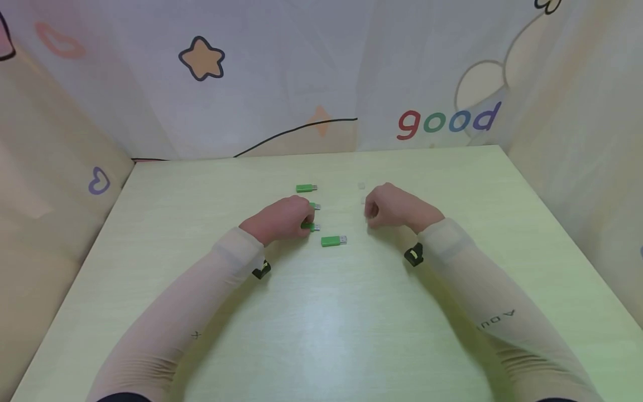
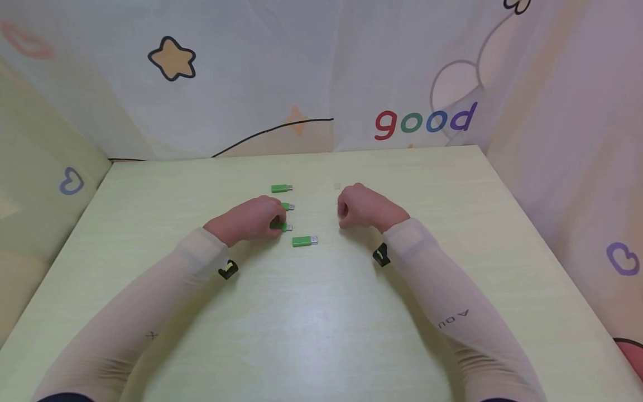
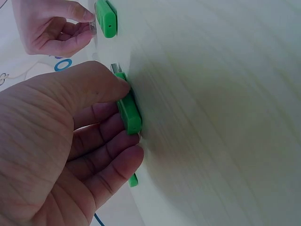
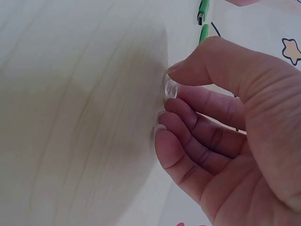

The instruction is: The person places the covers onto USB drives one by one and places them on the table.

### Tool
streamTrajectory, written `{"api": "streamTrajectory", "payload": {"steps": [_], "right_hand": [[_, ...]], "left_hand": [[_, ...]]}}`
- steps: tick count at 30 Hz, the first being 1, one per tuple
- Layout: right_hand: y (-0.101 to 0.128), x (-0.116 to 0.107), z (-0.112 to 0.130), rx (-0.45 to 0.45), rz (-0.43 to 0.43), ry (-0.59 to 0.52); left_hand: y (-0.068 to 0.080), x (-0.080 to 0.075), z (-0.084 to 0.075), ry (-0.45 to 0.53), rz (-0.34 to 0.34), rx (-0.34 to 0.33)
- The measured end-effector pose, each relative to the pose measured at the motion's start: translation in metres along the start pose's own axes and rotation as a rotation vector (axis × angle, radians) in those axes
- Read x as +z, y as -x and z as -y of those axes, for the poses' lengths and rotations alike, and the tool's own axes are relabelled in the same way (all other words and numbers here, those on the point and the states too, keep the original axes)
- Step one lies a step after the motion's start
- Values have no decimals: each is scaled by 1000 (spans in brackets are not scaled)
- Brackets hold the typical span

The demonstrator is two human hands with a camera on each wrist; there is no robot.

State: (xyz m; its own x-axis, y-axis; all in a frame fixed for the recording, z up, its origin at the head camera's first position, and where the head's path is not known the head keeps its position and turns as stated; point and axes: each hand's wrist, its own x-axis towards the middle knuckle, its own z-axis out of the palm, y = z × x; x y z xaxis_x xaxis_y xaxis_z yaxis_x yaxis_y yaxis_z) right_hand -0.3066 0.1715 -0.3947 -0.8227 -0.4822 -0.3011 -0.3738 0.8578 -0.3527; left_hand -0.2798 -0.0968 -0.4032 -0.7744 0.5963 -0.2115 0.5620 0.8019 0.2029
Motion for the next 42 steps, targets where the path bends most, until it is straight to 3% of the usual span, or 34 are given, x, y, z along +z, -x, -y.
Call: {"api": "streamTrajectory", "payload": {"steps": [33, 42], "right_hand": [[-7, -1, 0, 31, 9, 9], [-2, -2, -4, 8, -37, -14]], "left_hand": [[-3, 1, 1, 60, 25, -36], [3, -2, 1, 2, -48, 0]]}}
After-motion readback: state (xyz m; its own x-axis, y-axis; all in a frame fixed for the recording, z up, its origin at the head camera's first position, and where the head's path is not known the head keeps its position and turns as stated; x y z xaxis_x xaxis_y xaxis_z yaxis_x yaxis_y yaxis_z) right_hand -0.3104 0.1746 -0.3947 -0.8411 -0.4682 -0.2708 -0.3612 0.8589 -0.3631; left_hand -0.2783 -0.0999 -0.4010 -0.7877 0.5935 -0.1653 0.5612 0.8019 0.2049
